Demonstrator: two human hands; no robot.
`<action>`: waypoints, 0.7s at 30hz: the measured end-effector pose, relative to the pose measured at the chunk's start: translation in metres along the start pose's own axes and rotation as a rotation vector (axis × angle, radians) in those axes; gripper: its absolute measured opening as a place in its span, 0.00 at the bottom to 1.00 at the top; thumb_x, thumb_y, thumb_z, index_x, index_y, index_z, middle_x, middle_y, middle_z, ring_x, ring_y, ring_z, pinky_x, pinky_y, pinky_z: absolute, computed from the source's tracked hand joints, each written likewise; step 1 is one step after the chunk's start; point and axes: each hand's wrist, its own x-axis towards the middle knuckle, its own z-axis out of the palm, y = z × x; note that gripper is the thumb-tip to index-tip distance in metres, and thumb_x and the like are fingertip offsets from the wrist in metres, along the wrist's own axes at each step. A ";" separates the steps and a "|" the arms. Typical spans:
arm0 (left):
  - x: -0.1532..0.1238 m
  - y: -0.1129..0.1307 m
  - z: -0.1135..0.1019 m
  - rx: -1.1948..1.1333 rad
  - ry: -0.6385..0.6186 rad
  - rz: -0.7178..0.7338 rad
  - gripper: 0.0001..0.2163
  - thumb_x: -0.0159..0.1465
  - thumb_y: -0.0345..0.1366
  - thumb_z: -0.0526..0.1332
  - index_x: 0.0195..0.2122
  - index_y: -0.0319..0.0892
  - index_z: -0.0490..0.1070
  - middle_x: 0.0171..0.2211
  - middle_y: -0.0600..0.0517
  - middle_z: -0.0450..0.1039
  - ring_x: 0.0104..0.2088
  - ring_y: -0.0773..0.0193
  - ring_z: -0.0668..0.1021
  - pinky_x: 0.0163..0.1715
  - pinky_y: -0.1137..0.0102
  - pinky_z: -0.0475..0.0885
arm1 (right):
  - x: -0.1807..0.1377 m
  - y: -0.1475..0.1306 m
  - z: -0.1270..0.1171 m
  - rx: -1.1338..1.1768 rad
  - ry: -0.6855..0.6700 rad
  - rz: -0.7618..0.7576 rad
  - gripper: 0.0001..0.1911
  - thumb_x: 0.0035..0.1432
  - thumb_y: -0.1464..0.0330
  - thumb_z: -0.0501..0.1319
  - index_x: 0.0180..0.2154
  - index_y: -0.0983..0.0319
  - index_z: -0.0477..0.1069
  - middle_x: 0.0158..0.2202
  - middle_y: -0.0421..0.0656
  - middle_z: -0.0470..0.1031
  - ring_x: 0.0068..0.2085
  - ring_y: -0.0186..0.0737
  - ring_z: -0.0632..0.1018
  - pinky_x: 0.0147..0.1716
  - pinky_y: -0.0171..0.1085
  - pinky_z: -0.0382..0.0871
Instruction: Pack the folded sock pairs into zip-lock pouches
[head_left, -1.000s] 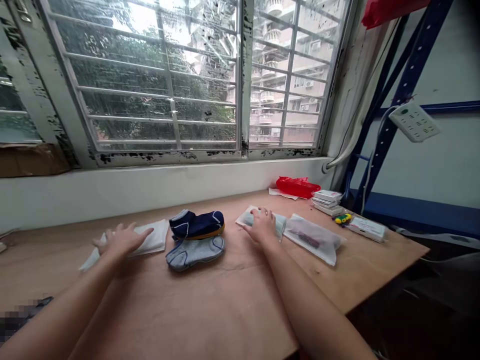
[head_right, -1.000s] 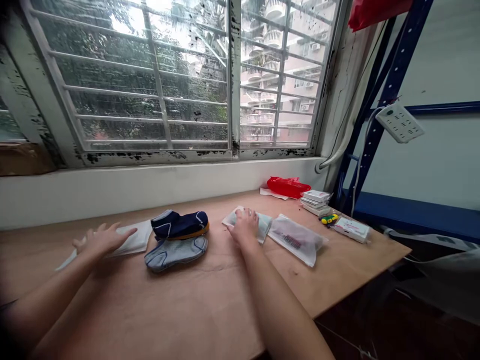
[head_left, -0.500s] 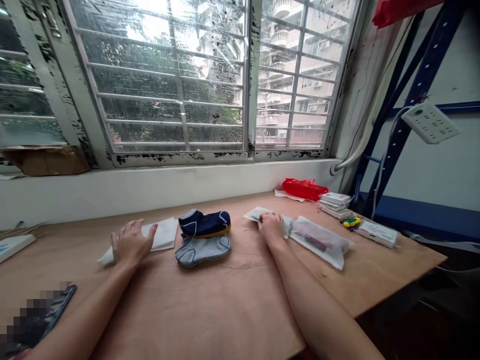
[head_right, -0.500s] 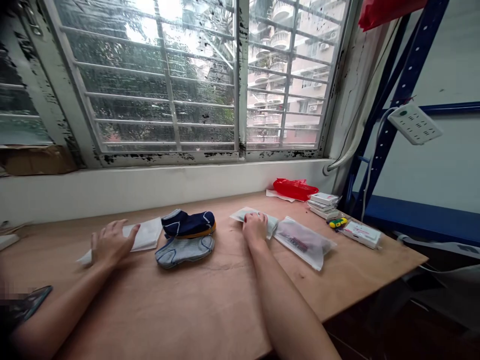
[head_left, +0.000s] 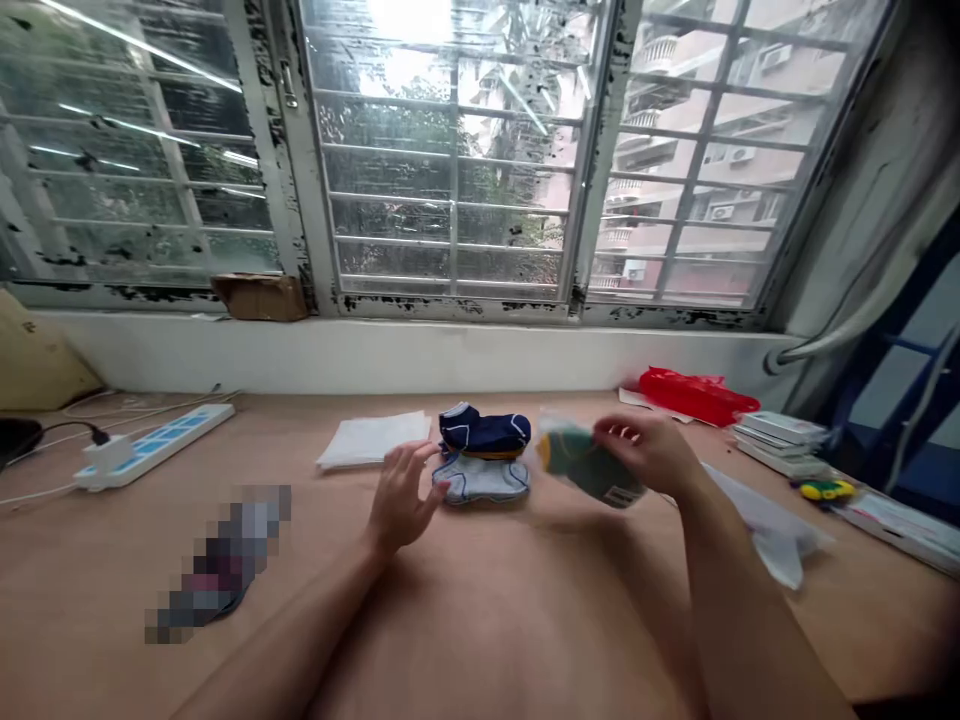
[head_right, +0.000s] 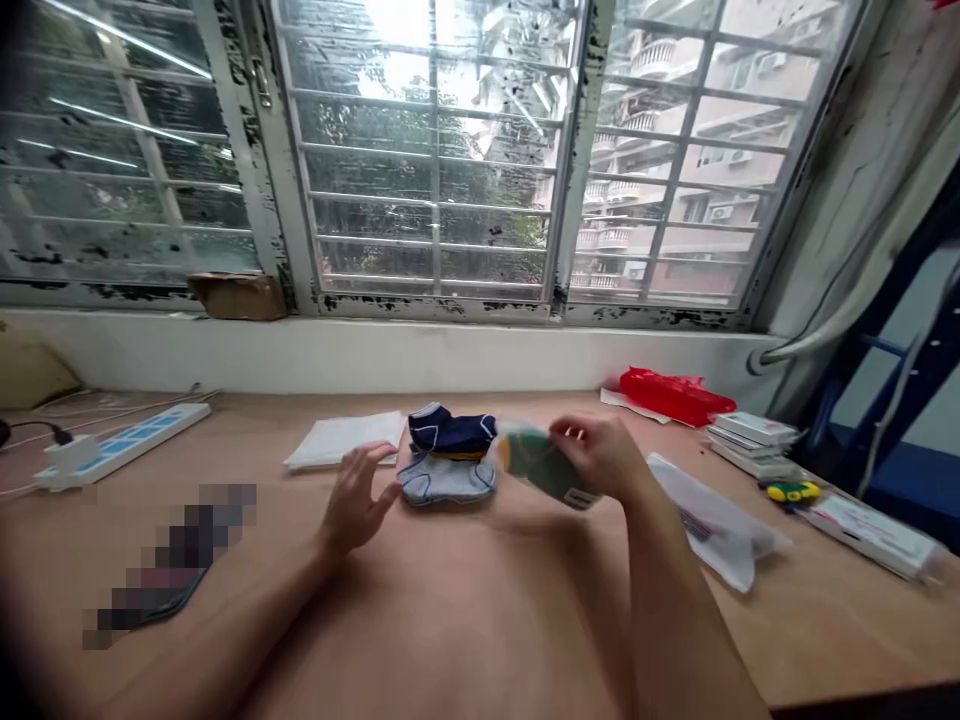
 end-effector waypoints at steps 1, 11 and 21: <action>-0.001 0.003 -0.001 -0.050 -0.005 0.014 0.17 0.67 0.44 0.56 0.54 0.41 0.61 0.49 0.42 0.69 0.51 0.51 0.71 0.51 0.56 0.64 | -0.001 -0.010 0.002 0.055 -0.092 -0.048 0.08 0.57 0.66 0.60 0.31 0.59 0.77 0.30 0.41 0.77 0.30 0.36 0.75 0.30 0.33 0.66; 0.004 0.031 -0.006 -0.569 -0.195 -0.158 0.09 0.67 0.40 0.58 0.36 0.42 0.74 0.33 0.49 0.76 0.35 0.61 0.76 0.37 0.67 0.71 | -0.004 -0.078 0.053 0.000 -0.351 -0.340 0.09 0.62 0.66 0.59 0.40 0.56 0.78 0.39 0.42 0.80 0.39 0.39 0.78 0.40 0.35 0.67; 0.011 -0.005 -0.016 -0.447 0.081 -0.301 0.09 0.66 0.37 0.57 0.31 0.42 0.72 0.32 0.50 0.74 0.35 0.61 0.76 0.37 0.66 0.71 | 0.000 -0.045 0.063 0.341 -0.506 0.119 0.10 0.48 0.65 0.68 0.34 0.61 0.76 0.26 0.37 0.73 0.28 0.34 0.71 0.26 0.31 0.62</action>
